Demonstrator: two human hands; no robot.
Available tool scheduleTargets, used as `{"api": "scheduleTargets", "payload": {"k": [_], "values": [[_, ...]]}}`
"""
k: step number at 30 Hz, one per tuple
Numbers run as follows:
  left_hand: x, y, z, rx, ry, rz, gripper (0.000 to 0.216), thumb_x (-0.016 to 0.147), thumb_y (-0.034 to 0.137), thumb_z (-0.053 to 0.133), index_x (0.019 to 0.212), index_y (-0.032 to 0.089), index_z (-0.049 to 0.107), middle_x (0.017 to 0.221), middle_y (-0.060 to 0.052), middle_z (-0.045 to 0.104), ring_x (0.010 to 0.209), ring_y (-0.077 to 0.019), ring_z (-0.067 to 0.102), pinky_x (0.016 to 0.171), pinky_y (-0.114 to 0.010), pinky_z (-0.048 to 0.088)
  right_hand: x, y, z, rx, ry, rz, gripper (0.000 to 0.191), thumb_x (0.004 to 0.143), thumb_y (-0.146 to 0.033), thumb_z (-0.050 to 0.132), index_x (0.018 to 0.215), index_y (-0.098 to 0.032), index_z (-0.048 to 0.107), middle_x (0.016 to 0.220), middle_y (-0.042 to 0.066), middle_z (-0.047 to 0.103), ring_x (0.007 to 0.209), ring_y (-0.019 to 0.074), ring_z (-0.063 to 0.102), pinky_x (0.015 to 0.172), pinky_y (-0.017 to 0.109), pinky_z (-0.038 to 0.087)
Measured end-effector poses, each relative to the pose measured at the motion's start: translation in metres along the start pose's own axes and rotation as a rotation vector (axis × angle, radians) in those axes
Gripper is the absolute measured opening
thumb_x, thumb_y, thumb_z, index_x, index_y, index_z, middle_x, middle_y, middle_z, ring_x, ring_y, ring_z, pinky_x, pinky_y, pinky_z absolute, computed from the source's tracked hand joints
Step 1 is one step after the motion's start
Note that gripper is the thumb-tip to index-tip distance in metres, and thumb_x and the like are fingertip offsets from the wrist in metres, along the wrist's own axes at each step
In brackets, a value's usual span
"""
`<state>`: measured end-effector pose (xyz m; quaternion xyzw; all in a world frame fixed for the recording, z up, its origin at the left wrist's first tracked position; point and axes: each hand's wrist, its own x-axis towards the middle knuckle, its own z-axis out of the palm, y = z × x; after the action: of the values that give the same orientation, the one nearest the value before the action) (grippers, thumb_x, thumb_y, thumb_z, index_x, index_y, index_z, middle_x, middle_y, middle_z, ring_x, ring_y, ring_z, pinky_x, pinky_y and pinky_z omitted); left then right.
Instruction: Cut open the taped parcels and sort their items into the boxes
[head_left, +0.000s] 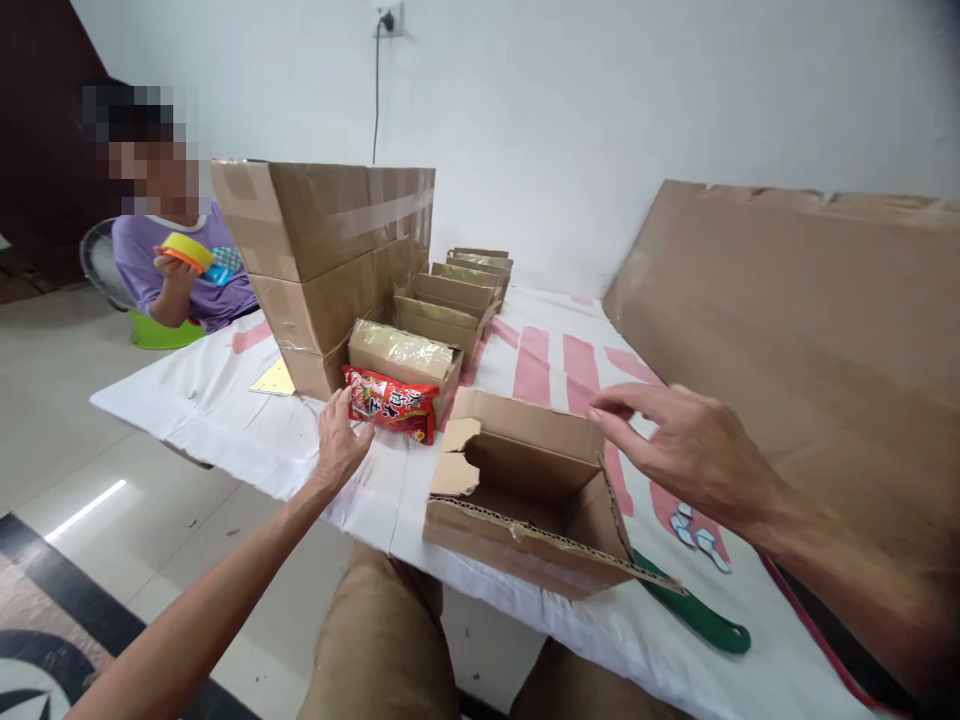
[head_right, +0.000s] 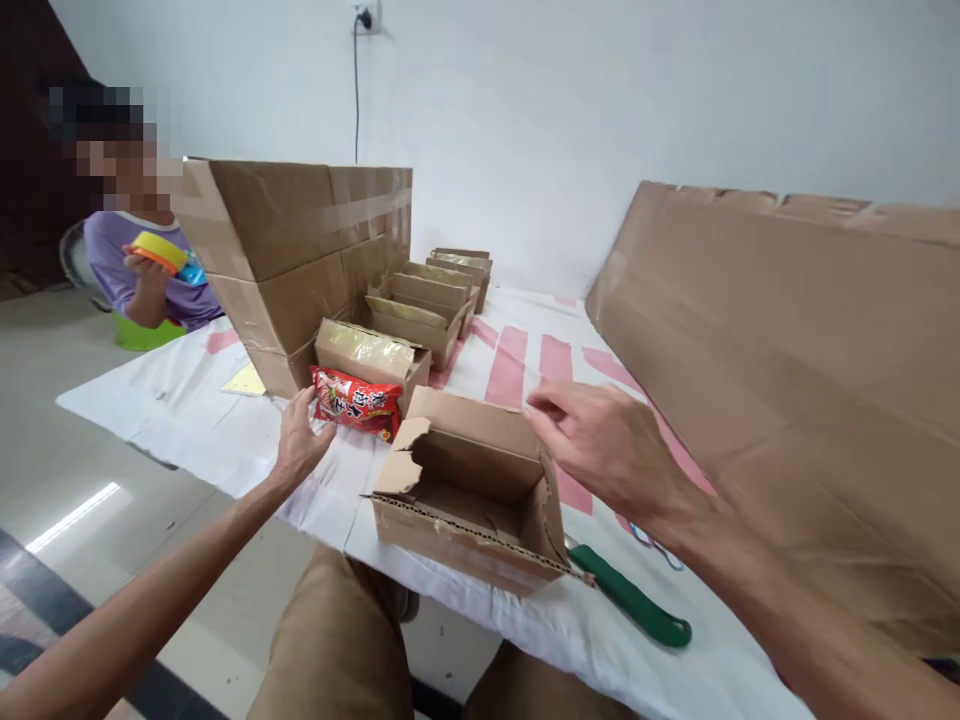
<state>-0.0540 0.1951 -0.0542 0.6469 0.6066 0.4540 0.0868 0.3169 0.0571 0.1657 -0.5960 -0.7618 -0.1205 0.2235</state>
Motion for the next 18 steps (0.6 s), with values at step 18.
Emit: {"api": "scheduleTargets", "payload": {"k": [18], "values": [[-0.012, 0.008, 0.059, 0.206, 0.061, 0.289, 0.085, 0.083, 0.05, 0.077, 0.155, 0.021, 0.042, 0.165, -0.025, 0.03, 0.155, -0.0457, 0.028, 0.124, -0.065, 0.027, -0.244, 0.095, 0.112, 0.144, 0.303, 0.366, 0.032, 0.096, -0.046, 0.054, 0.098, -0.024, 0.077, 0.105, 0.009, 0.081, 0.097, 0.0281, 0.077, 0.075, 0.039, 0.061]]}}
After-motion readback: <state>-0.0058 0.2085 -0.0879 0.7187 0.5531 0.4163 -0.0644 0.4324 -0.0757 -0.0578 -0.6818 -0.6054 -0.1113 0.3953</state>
